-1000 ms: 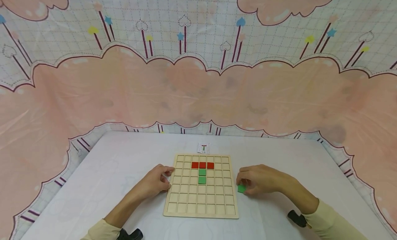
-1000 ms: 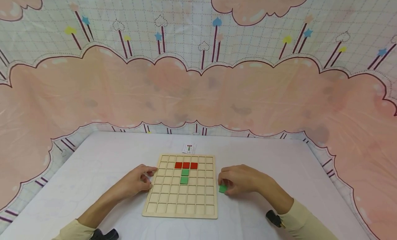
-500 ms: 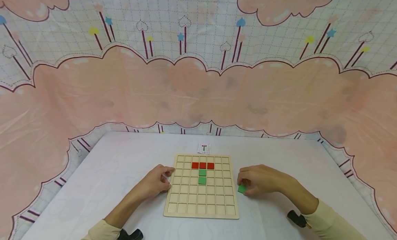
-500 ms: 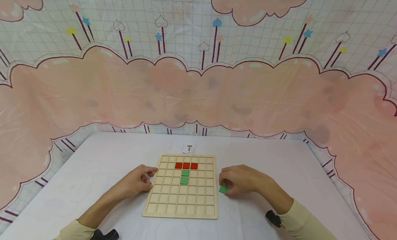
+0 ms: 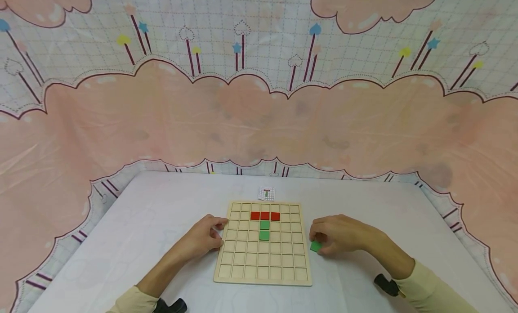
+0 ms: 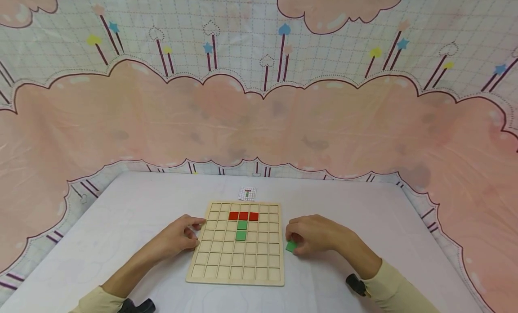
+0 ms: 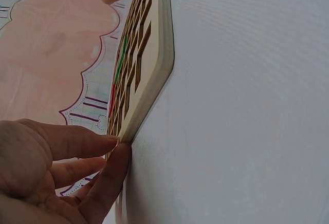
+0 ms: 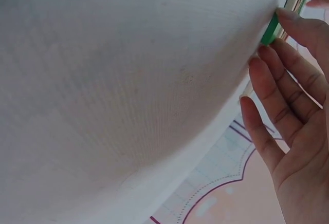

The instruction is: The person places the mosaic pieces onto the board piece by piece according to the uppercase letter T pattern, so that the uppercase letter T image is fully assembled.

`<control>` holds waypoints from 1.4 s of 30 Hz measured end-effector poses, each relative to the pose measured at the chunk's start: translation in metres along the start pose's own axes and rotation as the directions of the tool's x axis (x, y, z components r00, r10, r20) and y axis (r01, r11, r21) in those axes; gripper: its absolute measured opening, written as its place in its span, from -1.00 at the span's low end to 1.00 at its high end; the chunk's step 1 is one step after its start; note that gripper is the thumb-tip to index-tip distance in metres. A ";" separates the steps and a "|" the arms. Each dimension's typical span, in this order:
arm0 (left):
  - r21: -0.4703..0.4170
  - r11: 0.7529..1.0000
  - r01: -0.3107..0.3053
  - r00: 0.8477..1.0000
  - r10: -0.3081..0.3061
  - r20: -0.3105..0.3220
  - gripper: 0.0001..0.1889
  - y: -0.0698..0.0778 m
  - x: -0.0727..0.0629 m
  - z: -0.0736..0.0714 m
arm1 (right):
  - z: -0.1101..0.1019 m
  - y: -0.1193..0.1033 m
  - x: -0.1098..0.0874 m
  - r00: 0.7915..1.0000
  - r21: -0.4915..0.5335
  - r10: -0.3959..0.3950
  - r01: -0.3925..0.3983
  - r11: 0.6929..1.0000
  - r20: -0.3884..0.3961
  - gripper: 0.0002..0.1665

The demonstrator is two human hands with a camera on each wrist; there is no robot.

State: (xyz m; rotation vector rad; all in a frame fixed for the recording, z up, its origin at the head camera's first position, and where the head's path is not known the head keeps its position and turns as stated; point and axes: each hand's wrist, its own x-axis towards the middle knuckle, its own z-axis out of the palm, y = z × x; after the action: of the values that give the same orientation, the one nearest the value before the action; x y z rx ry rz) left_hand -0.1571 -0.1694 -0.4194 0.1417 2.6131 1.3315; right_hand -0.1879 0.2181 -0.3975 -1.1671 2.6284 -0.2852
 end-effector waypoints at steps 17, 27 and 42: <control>-0.013 1.000 0.000 1.000 0.000 0.003 -0.37 0.000 0.000 0.000 | -0.001 0.000 0.002 1.000 0.008 -0.009 0.008 1.000 0.015 -0.78; 0.020 1.000 0.008 1.000 -0.008 -0.004 -0.37 0.001 0.001 0.001 | -0.002 0.001 0.003 1.000 -0.007 -0.014 0.014 1.000 0.022 -0.79; 0.010 1.000 0.009 1.000 -0.009 0.003 -0.37 0.000 0.001 0.000 | -0.011 -0.003 0.007 1.000 0.001 -0.007 0.007 1.000 0.025 -0.80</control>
State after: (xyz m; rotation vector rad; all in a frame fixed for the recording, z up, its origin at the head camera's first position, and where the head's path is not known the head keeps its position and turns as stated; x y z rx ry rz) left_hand -0.1580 -0.1691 -0.4198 0.1326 2.6149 1.3146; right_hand -0.1937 0.2122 -0.3874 -1.1723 2.6028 -0.2706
